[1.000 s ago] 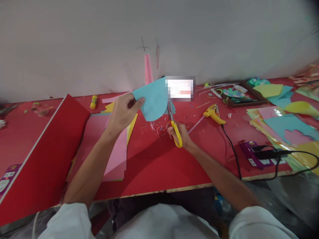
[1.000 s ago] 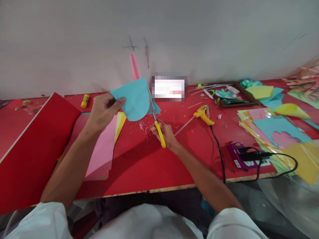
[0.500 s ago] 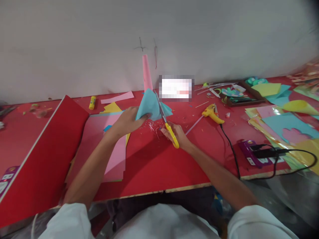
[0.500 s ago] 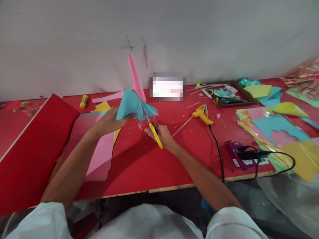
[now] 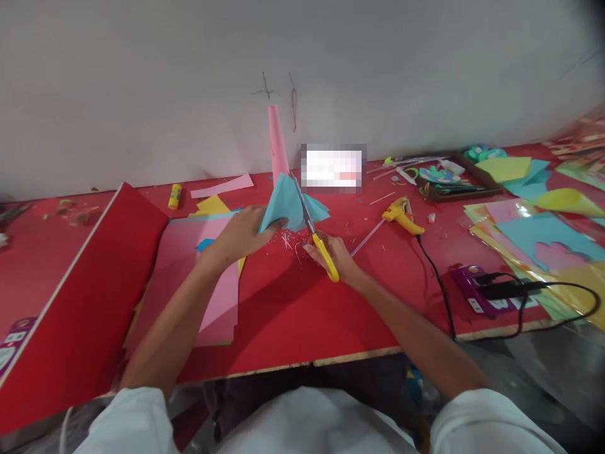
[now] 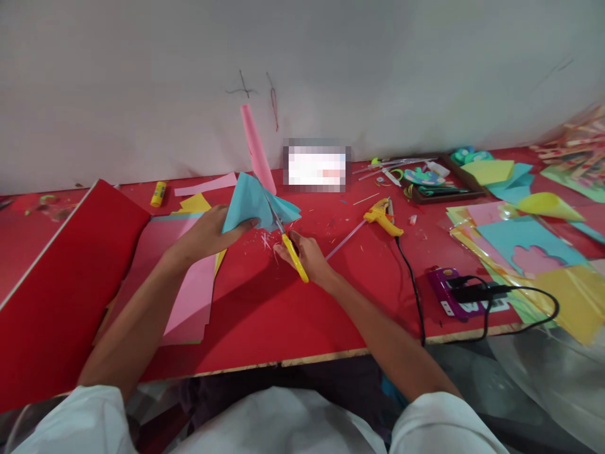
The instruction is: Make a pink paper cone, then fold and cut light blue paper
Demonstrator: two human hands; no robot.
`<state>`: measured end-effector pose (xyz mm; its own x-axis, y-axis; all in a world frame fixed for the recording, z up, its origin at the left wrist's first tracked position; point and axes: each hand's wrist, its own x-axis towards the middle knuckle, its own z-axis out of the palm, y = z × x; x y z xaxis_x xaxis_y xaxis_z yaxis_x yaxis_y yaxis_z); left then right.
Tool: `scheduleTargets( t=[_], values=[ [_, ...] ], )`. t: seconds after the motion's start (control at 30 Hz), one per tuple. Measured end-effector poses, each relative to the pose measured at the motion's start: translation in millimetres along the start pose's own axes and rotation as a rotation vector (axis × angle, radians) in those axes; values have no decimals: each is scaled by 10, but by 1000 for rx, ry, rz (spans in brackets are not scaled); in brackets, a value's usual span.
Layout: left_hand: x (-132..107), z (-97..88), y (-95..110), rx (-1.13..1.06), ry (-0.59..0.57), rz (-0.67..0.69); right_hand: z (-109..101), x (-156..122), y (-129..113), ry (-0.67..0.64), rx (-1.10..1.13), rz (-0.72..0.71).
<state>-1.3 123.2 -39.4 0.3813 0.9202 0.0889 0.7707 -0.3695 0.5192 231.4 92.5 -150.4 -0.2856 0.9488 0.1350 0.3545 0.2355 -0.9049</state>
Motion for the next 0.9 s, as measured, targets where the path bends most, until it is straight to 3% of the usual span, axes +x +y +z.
scheduleTargets(
  t=[0.53,0.9],
  values=[
    [31,-18,21,-43,39,1,16,10,34,17,-3,13],
    [109,-34,-145,-475,298,-77,-11,-6,-38,-4,9,-16]
  ],
)
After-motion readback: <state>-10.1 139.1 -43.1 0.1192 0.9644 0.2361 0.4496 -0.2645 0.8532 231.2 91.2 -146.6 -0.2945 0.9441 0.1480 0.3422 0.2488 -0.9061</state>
